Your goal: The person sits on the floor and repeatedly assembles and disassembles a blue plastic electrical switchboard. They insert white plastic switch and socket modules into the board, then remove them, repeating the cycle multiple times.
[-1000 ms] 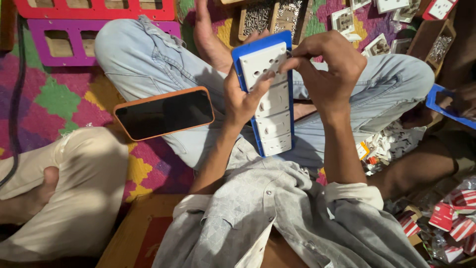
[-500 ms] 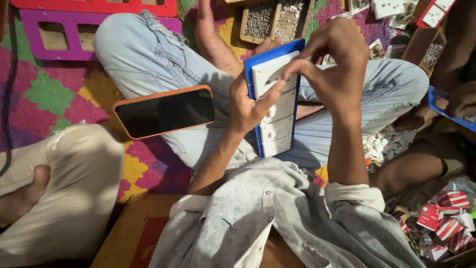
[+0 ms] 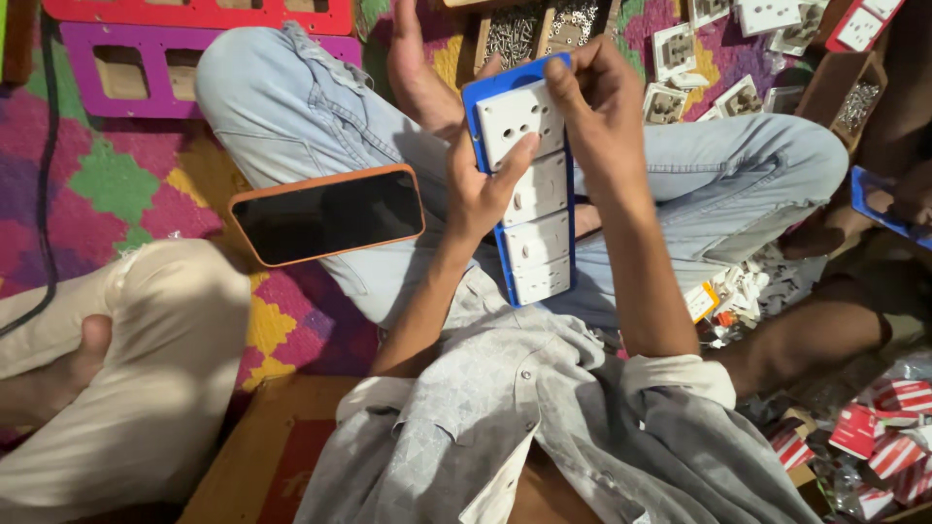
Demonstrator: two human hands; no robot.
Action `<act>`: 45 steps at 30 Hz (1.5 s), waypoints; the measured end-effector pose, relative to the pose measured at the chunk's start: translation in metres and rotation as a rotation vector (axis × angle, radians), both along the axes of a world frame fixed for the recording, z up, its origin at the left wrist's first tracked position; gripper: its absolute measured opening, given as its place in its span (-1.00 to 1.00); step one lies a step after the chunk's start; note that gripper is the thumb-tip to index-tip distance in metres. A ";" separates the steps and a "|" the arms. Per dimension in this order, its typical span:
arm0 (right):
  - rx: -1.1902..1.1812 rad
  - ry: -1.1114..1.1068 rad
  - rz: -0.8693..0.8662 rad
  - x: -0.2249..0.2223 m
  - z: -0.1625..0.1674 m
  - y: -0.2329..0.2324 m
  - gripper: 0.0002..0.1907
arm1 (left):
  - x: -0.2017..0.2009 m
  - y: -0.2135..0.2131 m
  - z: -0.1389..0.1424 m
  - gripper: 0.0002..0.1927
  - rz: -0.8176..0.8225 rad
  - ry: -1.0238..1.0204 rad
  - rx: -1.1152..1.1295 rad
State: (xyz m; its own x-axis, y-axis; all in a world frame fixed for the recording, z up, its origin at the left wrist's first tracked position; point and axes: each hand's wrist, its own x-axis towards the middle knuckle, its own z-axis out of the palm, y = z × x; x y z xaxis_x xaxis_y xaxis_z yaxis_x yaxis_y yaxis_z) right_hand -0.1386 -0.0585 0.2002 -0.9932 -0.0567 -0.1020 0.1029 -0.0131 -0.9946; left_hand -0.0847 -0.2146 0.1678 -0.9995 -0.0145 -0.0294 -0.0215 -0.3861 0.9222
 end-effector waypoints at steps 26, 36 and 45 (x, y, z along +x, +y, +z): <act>0.542 -0.024 0.233 0.105 0.037 0.025 -0.49 | -0.005 0.014 0.017 -0.07 0.052 0.456 -0.719; 0.827 0.027 0.266 0.104 0.063 -0.011 -0.32 | -0.006 0.011 0.010 -0.27 0.098 0.450 -0.468; 0.760 0.267 0.231 0.047 0.097 0.022 -0.80 | -0.020 0.025 -0.015 -0.39 0.091 0.402 0.108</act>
State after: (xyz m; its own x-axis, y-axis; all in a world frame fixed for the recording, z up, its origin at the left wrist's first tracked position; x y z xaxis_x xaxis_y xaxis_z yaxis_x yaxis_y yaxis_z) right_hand -0.0915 -0.0369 0.2977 -0.9612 -0.2726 0.0422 -0.2196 0.6635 -0.7152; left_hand -0.1048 -0.1900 0.1531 -0.9264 -0.1216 0.3563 0.3703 -0.4649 0.8042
